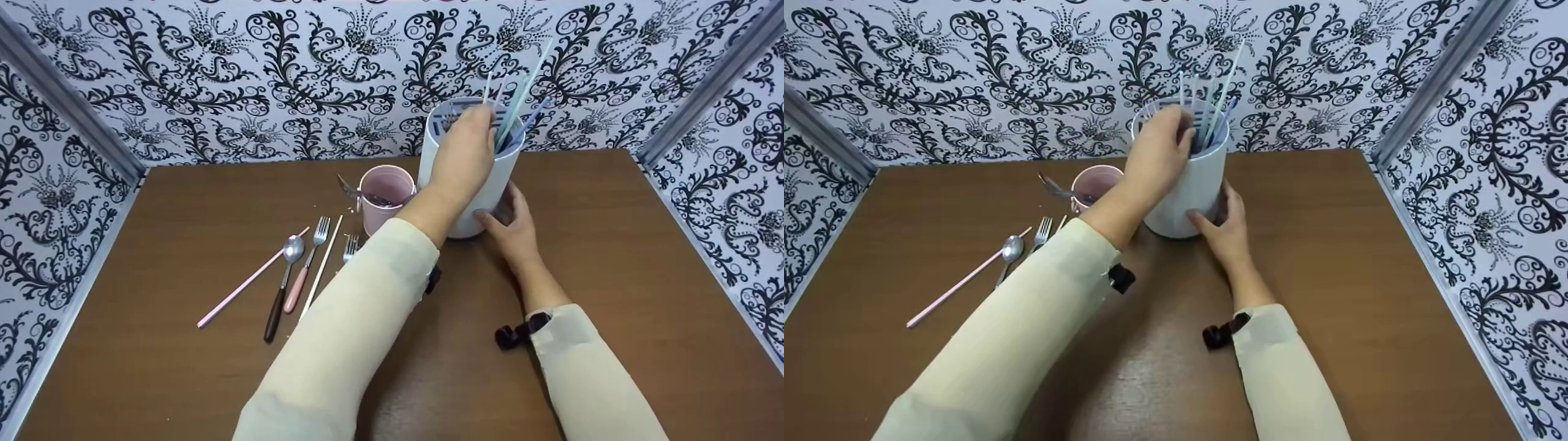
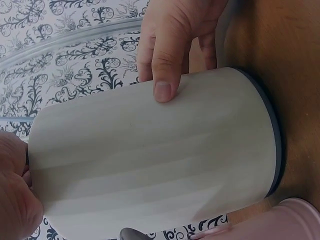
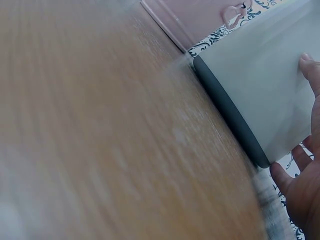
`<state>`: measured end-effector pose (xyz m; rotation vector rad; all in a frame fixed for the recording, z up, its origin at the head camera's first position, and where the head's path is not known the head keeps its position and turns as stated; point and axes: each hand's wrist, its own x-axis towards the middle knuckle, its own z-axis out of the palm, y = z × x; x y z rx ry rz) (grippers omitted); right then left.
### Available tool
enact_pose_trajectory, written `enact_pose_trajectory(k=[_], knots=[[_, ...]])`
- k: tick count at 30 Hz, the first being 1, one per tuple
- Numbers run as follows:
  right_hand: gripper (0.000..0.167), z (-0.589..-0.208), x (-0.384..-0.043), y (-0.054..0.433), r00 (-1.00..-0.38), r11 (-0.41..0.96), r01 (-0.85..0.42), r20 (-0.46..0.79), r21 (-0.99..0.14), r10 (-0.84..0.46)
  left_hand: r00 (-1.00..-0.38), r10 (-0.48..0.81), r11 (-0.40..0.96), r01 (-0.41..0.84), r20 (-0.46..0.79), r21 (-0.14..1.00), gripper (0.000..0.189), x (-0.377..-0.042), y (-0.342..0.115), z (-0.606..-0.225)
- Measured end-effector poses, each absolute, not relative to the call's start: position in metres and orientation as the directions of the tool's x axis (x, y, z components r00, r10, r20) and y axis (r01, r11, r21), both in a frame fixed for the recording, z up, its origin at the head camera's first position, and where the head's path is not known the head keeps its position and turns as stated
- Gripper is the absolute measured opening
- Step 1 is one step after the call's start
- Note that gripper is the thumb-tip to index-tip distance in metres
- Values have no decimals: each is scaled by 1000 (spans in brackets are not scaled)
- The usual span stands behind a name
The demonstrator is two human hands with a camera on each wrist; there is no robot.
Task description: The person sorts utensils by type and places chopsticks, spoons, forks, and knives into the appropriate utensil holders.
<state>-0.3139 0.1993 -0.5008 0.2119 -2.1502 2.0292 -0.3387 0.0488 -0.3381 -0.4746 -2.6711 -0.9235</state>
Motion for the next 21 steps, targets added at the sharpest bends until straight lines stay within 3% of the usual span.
enact_pose_trajectory(k=[21], knots=[[87, -519, -326, 206, -971, 88, -235, 239, -968, 28, -902, 175, 713, 393, 395, 581, 22, -337, 48, -341]])
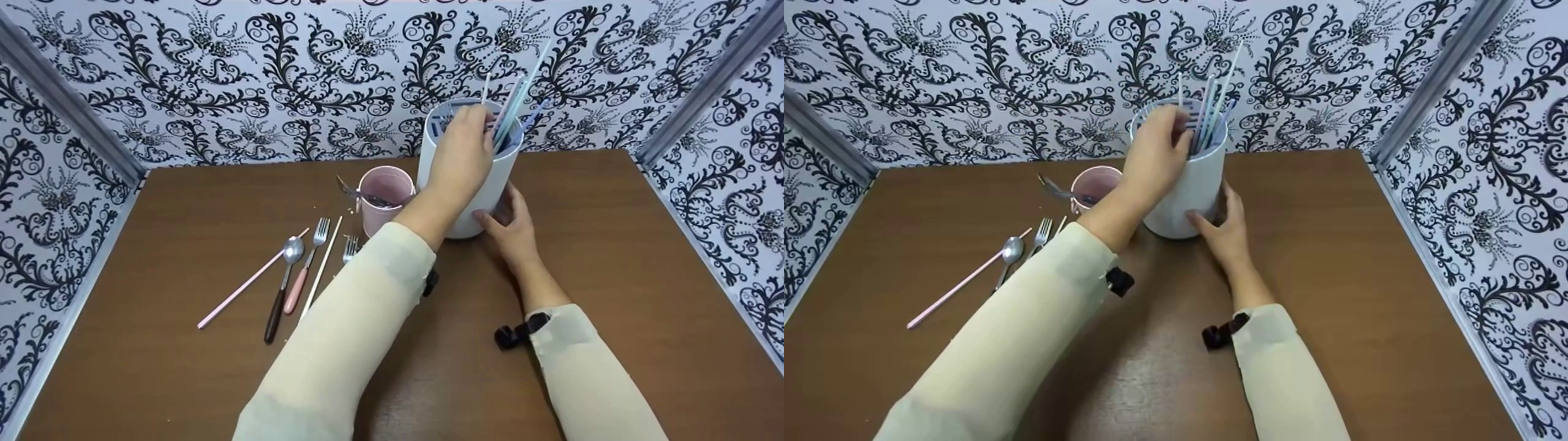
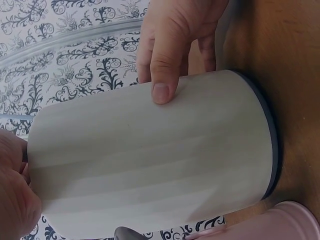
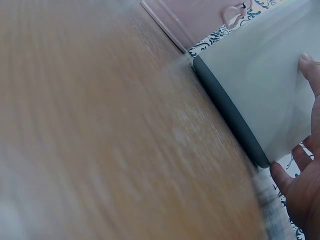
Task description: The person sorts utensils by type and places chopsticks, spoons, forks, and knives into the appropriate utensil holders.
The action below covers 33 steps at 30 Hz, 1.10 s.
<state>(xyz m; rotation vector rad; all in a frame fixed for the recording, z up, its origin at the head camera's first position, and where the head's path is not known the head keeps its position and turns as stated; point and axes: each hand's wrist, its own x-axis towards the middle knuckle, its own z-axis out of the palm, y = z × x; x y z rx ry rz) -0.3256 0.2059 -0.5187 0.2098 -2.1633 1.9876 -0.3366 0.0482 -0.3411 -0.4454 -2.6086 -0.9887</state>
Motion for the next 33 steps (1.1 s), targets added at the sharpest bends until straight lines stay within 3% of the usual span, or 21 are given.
enact_pose_trajectory(k=[4, 9, 14, 33], knots=[[88, -519, -326, 206, -972, 77, -229, 232, -970, 28, -900, 164, 671, 403, 405, 623, 21, -335, 47, -343], [87, -518, -325, 204, -973, 65, -227, 229, -972, 28, -888, 107, 526, 433, 448, 732, 18, -329, 45, -344], [84, -518, -324, 203, -968, 17, -250, 250, -968, 30, -850, 87, 426, 503, 519, 752, 15, -317, 41, -345], [88, -516, -322, 203, -976, 62, -210, 213, -976, 42, -828, 112, 365, 548, 549, 753, 20, -265, -4, -372]])
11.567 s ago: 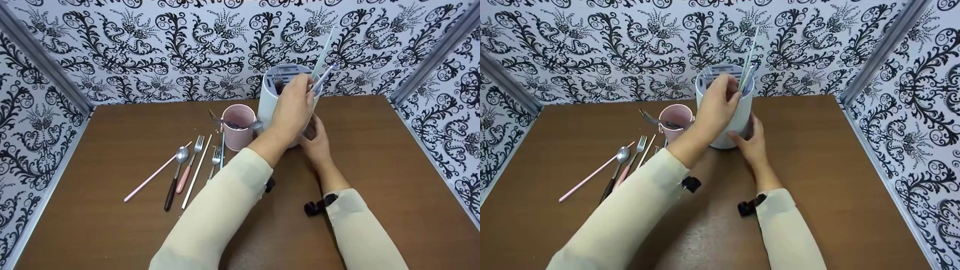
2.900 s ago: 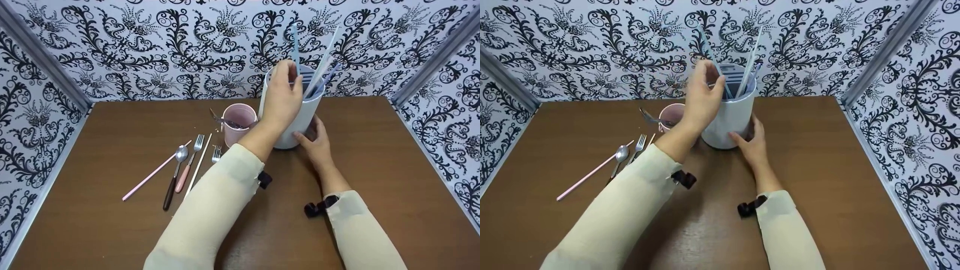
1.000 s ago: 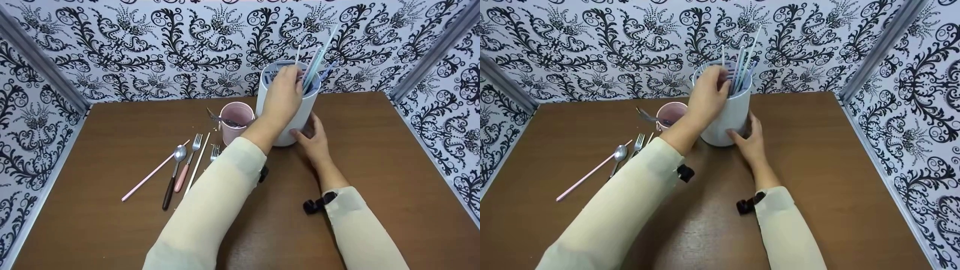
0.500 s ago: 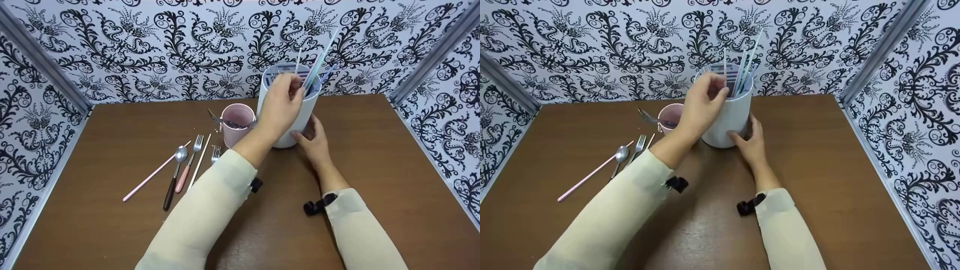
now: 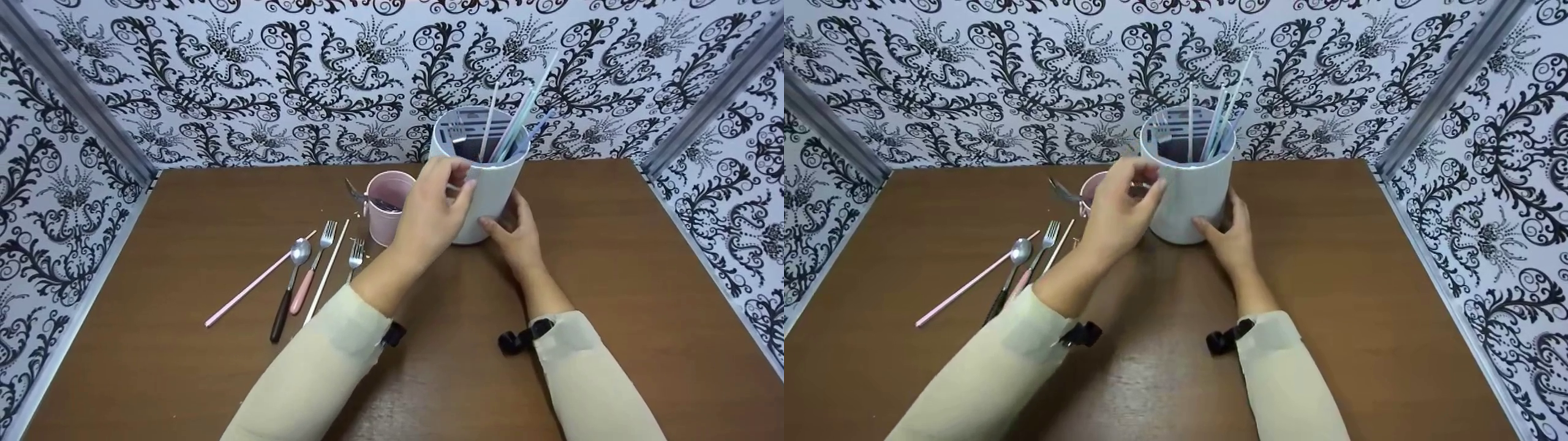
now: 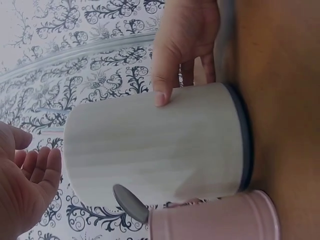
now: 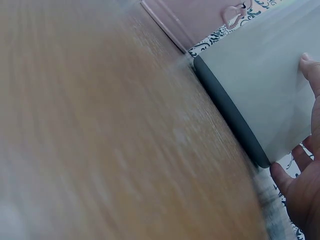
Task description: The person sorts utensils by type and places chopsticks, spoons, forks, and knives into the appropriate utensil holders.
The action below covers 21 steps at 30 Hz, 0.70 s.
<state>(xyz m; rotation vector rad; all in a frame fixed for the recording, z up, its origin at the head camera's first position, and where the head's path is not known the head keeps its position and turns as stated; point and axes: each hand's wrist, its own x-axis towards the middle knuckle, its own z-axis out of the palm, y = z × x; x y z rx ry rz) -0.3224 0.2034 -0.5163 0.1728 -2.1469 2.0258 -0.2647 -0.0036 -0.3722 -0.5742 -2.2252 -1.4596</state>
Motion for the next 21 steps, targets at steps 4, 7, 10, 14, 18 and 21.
enact_pose_trajectory(k=[4, 7, 10, 14, 18, 21], knots=[[89, -517, -322, 204, -977, 84, -201, 206, -976, 55, -816, 112, 356, 565, 567, 744, 20, -252, -16, -383], [88, -517, -322, 203, -975, 79, -212, 217, -974, 55, -809, 100, 376, 570, 580, 730, 19, -243, -25, -395], [86, -517, -323, 201, -971, 64, -228, 231, -972, 55, -802, 90, 422, 567, 590, 707, 19, -235, -34, -407], [86, -517, -323, 201, -972, 48, -226, 228, -973, 57, -803, 75, 448, 557, 591, 699, 19, -227, -46, -424], [87, -516, -323, 201, -974, 47, -217, 219, -975, 58, -818, 55, 447, 533, 572, 719, 16, -220, -56, -438], [88, -516, -323, 201, -975, 48, -211, 214, -976, 58, -835, 49, 455, 508, 549, 732, 17, -215, -60, -446]])
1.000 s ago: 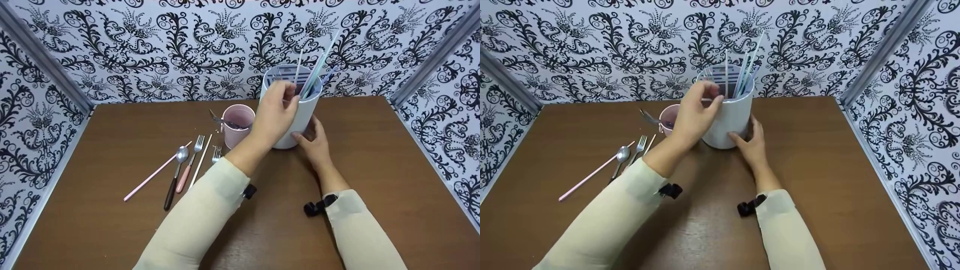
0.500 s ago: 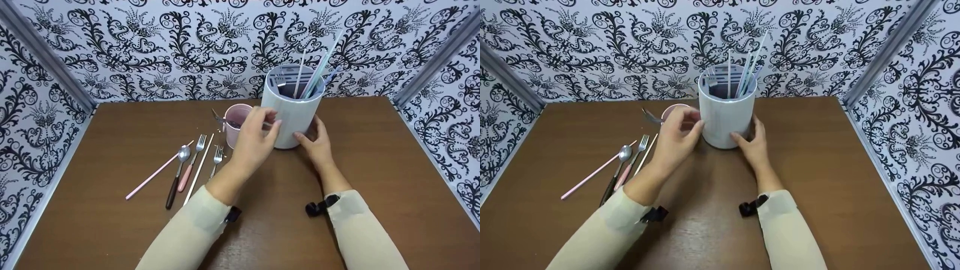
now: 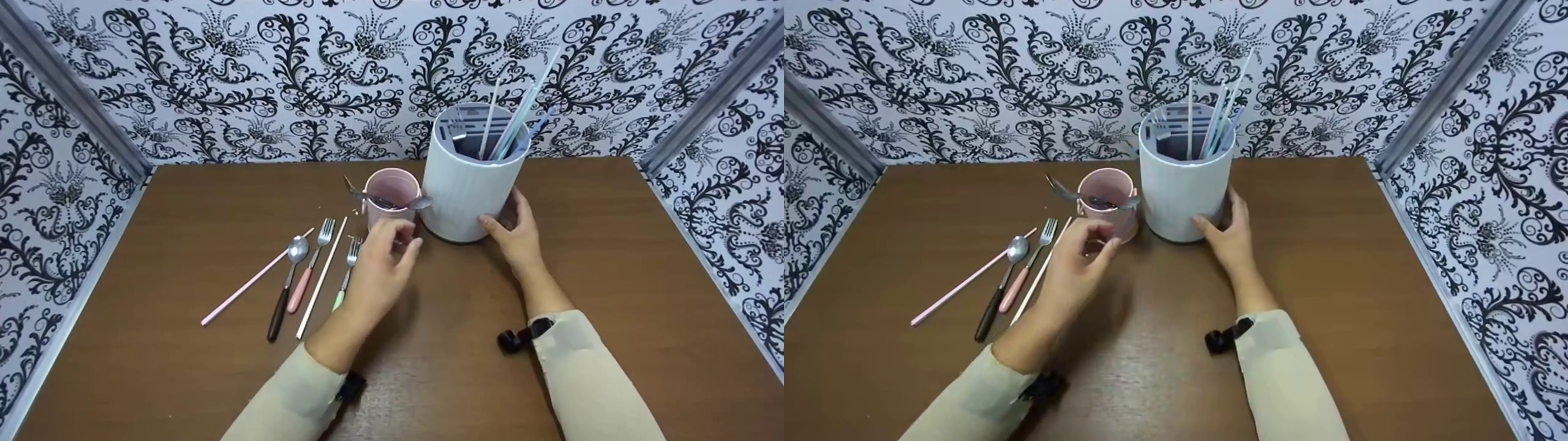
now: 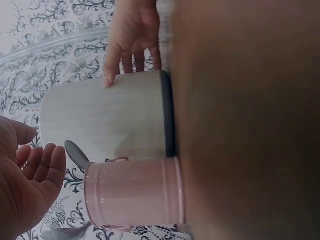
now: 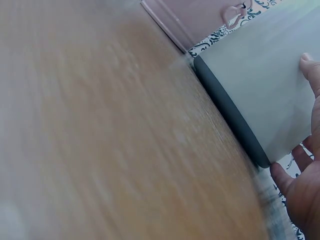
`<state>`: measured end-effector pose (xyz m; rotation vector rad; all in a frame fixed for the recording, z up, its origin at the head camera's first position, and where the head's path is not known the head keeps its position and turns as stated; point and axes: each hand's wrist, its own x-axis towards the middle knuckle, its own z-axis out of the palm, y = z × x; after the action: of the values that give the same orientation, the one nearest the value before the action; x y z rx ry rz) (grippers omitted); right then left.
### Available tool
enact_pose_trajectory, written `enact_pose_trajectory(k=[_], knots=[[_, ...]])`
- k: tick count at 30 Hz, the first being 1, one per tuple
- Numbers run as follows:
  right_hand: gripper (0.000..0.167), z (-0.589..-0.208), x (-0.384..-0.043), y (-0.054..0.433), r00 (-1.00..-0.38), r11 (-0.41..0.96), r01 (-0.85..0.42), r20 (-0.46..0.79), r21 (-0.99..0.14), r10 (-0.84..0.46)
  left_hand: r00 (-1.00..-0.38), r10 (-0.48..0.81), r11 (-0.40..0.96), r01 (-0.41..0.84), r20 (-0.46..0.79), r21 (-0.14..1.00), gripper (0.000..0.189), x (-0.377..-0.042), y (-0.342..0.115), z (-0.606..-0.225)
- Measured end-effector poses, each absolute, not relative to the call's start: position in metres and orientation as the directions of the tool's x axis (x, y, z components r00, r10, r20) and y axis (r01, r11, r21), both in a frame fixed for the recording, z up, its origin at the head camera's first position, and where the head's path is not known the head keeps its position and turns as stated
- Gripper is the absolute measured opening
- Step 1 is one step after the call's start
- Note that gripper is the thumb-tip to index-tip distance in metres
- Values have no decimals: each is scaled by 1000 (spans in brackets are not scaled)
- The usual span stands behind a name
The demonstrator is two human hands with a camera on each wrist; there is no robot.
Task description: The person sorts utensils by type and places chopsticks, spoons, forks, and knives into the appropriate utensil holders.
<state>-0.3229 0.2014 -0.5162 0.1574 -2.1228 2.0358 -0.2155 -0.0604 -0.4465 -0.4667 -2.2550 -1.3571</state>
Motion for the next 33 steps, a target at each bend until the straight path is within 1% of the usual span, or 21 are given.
enact_pose_trajectory(k=[4, 10, 13, 18, 21, 24, 27, 33], knots=[[89, -516, -322, 202, -978, 71, -199, 203, -977, 52, -853, 49, 453, 482, 519, 750, 18, -212, -67, -453], [87, -517, -320, 202, -977, 84, -201, 206, -976, 59, -888, 10, 474, 408, 459, 780, 20, -213, -84, -454], [86, -517, -320, 202, -976, 86, -205, 211, -975, 63, -885, 0, 490, 406, 466, 772, 20, -216, -94, -451], [86, -516, -322, 201, -975, 44, -216, 218, -975, 51, -862, -48, 499, 417, 504, 760, 19, -220, -112, -445], [86, -515, -323, 200, -974, 20, -223, 224, -975, 46, -873, -78, 488, 387, 481, 782, 19, -223, -121, -444], [86, -515, -323, 199, -973, 13, -224, 225, -974, 43, -893, -95, 508, 336, 439, 793, 20, -224, -128, -444], [87, -515, -322, 200, -974, 14, -221, 221, -975, 43, -920, -95, 564, 265, 380, 782, 23, -226, -132, -444], [88, -516, -323, 202, -976, 51, -211, 213, -976, 53, -982, -52, 674, 101, 183, 732, 41, -227, -136, -446]])
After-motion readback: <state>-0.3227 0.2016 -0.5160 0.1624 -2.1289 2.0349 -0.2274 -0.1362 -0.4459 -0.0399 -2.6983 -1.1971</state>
